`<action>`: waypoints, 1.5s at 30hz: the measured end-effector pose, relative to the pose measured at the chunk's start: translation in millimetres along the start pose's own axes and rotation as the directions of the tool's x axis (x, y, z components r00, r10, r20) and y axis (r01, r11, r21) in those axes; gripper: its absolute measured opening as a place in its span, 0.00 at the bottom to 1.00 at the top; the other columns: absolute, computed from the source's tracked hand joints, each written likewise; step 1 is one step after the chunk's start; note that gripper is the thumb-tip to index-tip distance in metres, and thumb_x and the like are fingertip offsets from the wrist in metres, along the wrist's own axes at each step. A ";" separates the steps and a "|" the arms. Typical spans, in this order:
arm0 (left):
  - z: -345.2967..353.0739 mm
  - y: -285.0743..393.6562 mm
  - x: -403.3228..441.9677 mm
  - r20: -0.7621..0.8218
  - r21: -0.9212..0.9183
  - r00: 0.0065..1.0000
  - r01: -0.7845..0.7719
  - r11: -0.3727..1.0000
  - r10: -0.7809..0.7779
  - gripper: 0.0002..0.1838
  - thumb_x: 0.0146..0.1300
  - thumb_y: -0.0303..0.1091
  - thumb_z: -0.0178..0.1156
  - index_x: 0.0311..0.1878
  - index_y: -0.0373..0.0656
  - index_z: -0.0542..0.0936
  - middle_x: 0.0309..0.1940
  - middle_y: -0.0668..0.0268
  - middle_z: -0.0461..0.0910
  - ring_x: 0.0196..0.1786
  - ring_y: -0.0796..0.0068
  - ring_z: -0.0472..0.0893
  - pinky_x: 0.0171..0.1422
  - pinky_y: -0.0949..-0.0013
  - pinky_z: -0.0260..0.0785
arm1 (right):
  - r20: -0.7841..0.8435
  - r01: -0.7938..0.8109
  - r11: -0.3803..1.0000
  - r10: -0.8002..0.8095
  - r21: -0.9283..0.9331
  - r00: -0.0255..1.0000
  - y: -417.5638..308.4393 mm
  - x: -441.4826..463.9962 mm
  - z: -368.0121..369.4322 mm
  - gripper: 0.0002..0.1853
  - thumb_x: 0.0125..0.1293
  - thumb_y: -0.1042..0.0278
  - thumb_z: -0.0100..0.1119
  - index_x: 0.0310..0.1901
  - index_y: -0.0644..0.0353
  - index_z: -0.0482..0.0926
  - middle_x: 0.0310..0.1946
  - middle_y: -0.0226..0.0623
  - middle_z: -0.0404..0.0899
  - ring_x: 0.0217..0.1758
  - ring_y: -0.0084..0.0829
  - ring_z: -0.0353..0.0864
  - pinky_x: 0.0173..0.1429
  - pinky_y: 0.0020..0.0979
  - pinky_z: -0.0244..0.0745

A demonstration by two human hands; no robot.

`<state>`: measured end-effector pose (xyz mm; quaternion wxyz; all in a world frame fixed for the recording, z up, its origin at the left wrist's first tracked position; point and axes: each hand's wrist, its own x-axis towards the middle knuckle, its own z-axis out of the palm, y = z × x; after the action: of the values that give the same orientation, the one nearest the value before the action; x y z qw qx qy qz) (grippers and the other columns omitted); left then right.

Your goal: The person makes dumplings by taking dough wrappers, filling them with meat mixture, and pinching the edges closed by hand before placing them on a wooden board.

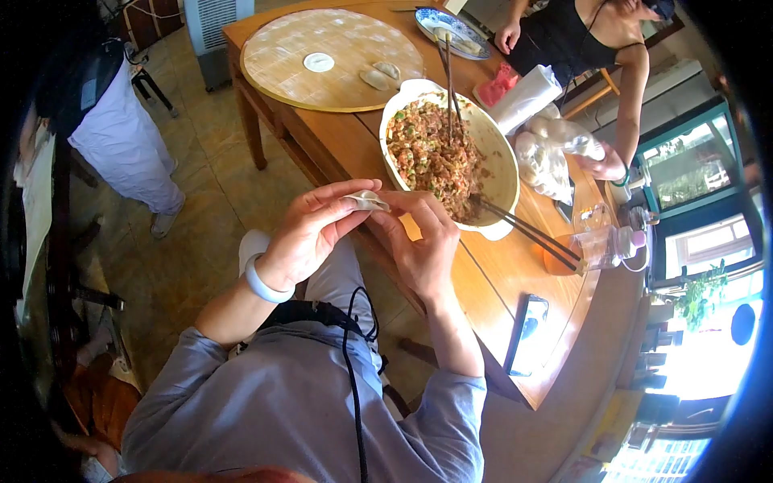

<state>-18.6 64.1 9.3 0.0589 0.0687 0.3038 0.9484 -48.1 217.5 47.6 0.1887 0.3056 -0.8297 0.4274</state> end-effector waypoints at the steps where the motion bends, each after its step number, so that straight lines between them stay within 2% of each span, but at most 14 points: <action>1: 1.0 -0.7 0.0 -0.008 0.007 1.000 0.003 1.000 -0.003 0.16 0.66 0.26 0.47 0.56 0.31 0.70 0.55 0.58 0.72 0.55 0.74 0.73 0.64 0.70 0.64 | -0.013 0.017 1.000 -0.017 -0.004 1.000 0.9 0.3 0.5 0.10 0.49 0.77 0.66 0.35 0.62 0.80 0.31 0.38 0.79 0.33 0.32 0.79 0.38 0.29 0.73; 3: 2.2 -1.7 -0.7 -0.023 0.038 1.000 -0.001 0.999 0.002 0.16 0.66 0.26 0.48 0.56 0.31 0.70 0.55 0.58 0.72 0.55 0.75 0.74 0.64 0.70 0.64 | -0.036 0.053 0.999 -0.053 -0.011 0.998 2.4 1.9 1.3 0.08 0.50 0.79 0.64 0.34 0.62 0.80 0.30 0.38 0.80 0.32 0.32 0.79 0.37 0.29 0.73; 6: 1.4 -2.4 -0.9 -0.035 0.113 0.999 -0.020 0.993 0.024 0.17 0.66 0.27 0.49 0.56 0.32 0.70 0.53 0.60 0.74 0.54 0.76 0.74 0.64 0.71 0.64 | -0.025 0.180 0.977 -0.184 -0.116 0.983 3.3 5.8 0.0 0.08 0.49 0.80 0.64 0.34 0.62 0.80 0.30 0.38 0.79 0.32 0.34 0.79 0.36 0.30 0.73; 12: -0.5 -3.9 -0.5 -0.025 0.278 0.995 -0.087 0.957 0.098 0.18 0.65 0.28 0.50 0.58 0.33 0.69 0.49 0.61 0.76 0.52 0.78 0.75 0.61 0.73 0.65 | 0.031 0.196 0.969 -0.194 -0.152 0.981 -0.5 8.7 -4.2 0.08 0.49 0.79 0.63 0.34 0.61 0.81 0.27 0.37 0.77 0.30 0.35 0.77 0.35 0.32 0.73; 18: 0.9 -6.7 -1.3 -0.017 0.356 0.990 -0.126 0.926 0.141 0.19 0.65 0.27 0.50 0.58 0.33 0.69 0.51 0.62 0.75 0.51 0.80 0.74 0.58 0.76 0.66 | 0.182 0.175 0.957 -0.135 -0.230 0.974 -12.8 16.8 -13.2 0.07 0.49 0.78 0.62 0.32 0.60 0.80 0.28 0.35 0.78 0.31 0.35 0.78 0.35 0.32 0.73; 21: 1.1 -5.8 -1.1 -0.010 0.373 0.991 -0.122 0.920 0.135 0.19 0.65 0.27 0.51 0.58 0.32 0.69 0.52 0.62 0.75 0.51 0.80 0.74 0.57 0.76 0.66 | 0.181 0.243 0.955 -0.212 -0.171 0.960 -7.6 18.4 -13.4 0.06 0.49 0.78 0.63 0.32 0.60 0.80 0.29 0.35 0.79 0.32 0.35 0.78 0.36 0.32 0.74; 24: 0.8 -5.8 -0.9 -0.010 0.385 0.991 -0.117 0.915 0.131 0.19 0.65 0.27 0.50 0.58 0.32 0.69 0.52 0.62 0.74 0.51 0.80 0.74 0.57 0.76 0.66 | 0.166 0.203 0.973 -0.183 -0.114 0.969 -5.9 17.9 -12.7 0.06 0.49 0.77 0.63 0.32 0.60 0.80 0.29 0.35 0.79 0.32 0.34 0.78 0.36 0.32 0.74; 29: 0.6 -6.7 -0.9 -0.019 0.408 0.990 -0.118 0.905 0.138 0.18 0.65 0.26 0.50 0.58 0.32 0.69 0.53 0.61 0.74 0.52 0.80 0.74 0.58 0.76 0.66 | 0.154 0.227 0.959 -0.202 -0.172 0.967 -4.4 15.9 -10.4 0.06 0.49 0.77 0.63 0.31 0.61 0.80 0.29 0.35 0.78 0.32 0.35 0.79 0.37 0.32 0.74; 33: 3.0 -9.0 -0.9 -0.034 0.351 0.987 -0.136 0.926 0.157 0.18 0.65 0.26 0.50 0.58 0.32 0.69 0.47 0.65 0.76 0.47 0.83 0.75 0.55 0.77 0.67 | 0.114 0.245 0.954 -0.228 -0.174 0.967 0.3 13.1 -6.1 0.09 0.49 0.76 0.64 0.34 0.61 0.80 0.29 0.37 0.78 0.32 0.36 0.79 0.36 0.32 0.74; 36: 0.0 -11.6 0.1 -0.039 0.313 0.984 -0.155 0.937 0.176 0.18 0.65 0.26 0.50 0.58 0.32 0.69 0.41 0.69 0.76 0.44 0.85 0.74 0.53 0.77 0.68 | 0.095 0.134 0.981 -0.121 -0.141 0.988 -13.0 11.7 -4.3 0.12 0.49 0.75 0.65 0.38 0.60 0.80 0.29 0.37 0.78 0.31 0.35 0.78 0.35 0.32 0.74; 38: 0.9 -12.7 0.7 -0.044 0.305 0.981 -0.167 0.938 0.190 0.18 0.66 0.27 0.49 0.58 0.32 0.69 0.37 0.71 0.76 0.42 0.87 0.74 0.52 0.77 0.68 | 0.099 0.171 0.967 -0.154 -0.190 0.983 -11.2 10.1 -1.6 0.14 0.48 0.75 0.65 0.40 0.59 0.80 0.29 0.37 0.78 0.31 0.35 0.78 0.34 0.32 0.74; 41: -2.4 -15.5 -0.1 -0.024 0.451 0.969 -0.208 0.868 0.245 0.18 0.66 0.25 0.49 0.58 0.31 0.69 0.43 0.66 0.76 0.46 0.84 0.74 0.54 0.76 0.68 | 0.089 0.246 0.934 -0.231 -0.257 0.969 -9.9 9.8 0.0 0.15 0.49 0.74 0.65 0.41 0.59 0.80 0.30 0.36 0.77 0.30 0.34 0.78 0.34 0.32 0.74; 45: -3.4 -17.2 0.7 0.019 0.542 0.949 -0.273 0.794 0.313 0.17 0.65 0.23 0.49 0.57 0.31 0.69 0.53 0.61 0.73 0.52 0.79 0.73 0.58 0.75 0.66 | 0.094 0.349 0.872 -0.338 -0.343 0.937 -7.7 10.1 1.7 0.13 0.49 0.75 0.64 0.39 0.59 0.79 0.30 0.34 0.77 0.30 0.33 0.77 0.33 0.31 0.74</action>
<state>-18.7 76.2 -3.4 -0.1214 0.0948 0.5452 0.8240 -50.5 209.2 57.1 0.3004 0.4155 -0.8284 0.2258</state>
